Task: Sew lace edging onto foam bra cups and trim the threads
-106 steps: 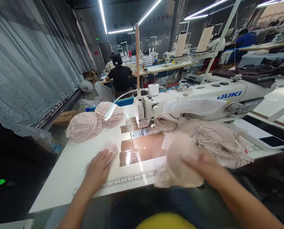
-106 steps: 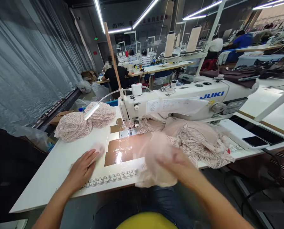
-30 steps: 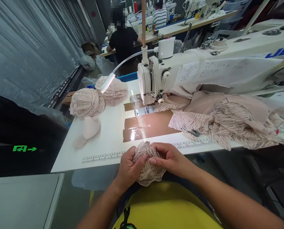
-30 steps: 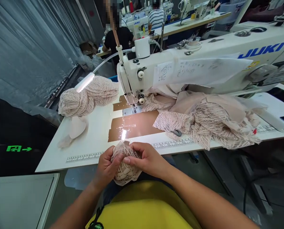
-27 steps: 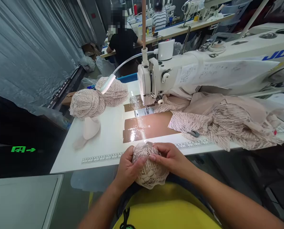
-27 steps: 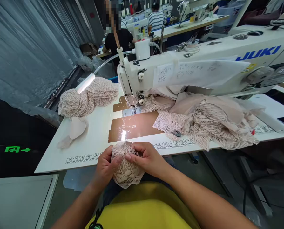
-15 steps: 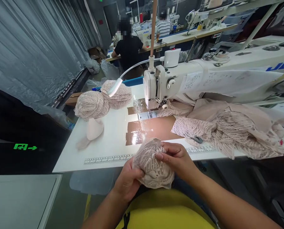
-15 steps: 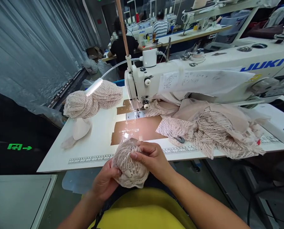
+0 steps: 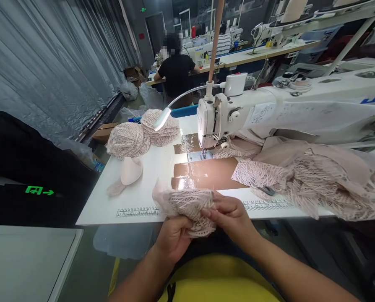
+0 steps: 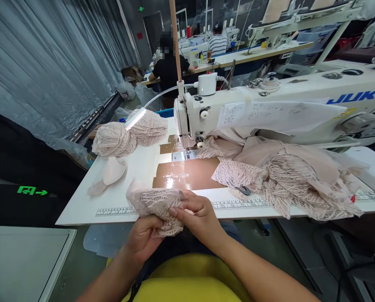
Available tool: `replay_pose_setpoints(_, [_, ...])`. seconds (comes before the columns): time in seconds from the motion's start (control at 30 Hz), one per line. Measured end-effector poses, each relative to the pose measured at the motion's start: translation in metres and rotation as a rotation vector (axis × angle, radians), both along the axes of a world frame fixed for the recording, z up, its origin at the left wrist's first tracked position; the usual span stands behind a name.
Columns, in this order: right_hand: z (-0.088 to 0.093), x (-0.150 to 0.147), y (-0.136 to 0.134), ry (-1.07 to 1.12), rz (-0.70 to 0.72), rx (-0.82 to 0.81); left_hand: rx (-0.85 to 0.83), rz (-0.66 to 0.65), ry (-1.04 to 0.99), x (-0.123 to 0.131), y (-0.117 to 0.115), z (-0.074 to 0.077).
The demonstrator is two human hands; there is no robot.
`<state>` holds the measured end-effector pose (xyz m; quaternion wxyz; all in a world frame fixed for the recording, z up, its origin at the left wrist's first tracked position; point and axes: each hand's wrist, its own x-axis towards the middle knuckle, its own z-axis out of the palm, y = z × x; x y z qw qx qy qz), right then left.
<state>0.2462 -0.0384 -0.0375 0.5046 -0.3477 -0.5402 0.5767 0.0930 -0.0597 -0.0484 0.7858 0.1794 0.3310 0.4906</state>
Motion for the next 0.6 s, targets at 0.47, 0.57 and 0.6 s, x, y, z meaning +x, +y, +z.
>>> replay_pose_setpoints(0.47, [0.003,0.008,-0.006,0.084,0.054,-0.154,0.171,0.099,0.044,-0.005,0.013,0.007])
replay_pose_setpoints(0.57, [0.001,0.009,-0.009,0.094,0.137,-0.13,-0.005,0.202,-0.005,0.0,0.026,0.004])
replay_pose_setpoints(0.6, [0.0,0.01,-0.009,0.11,0.14,-0.129,-0.056,0.195,-0.044,0.0,0.029,0.003])
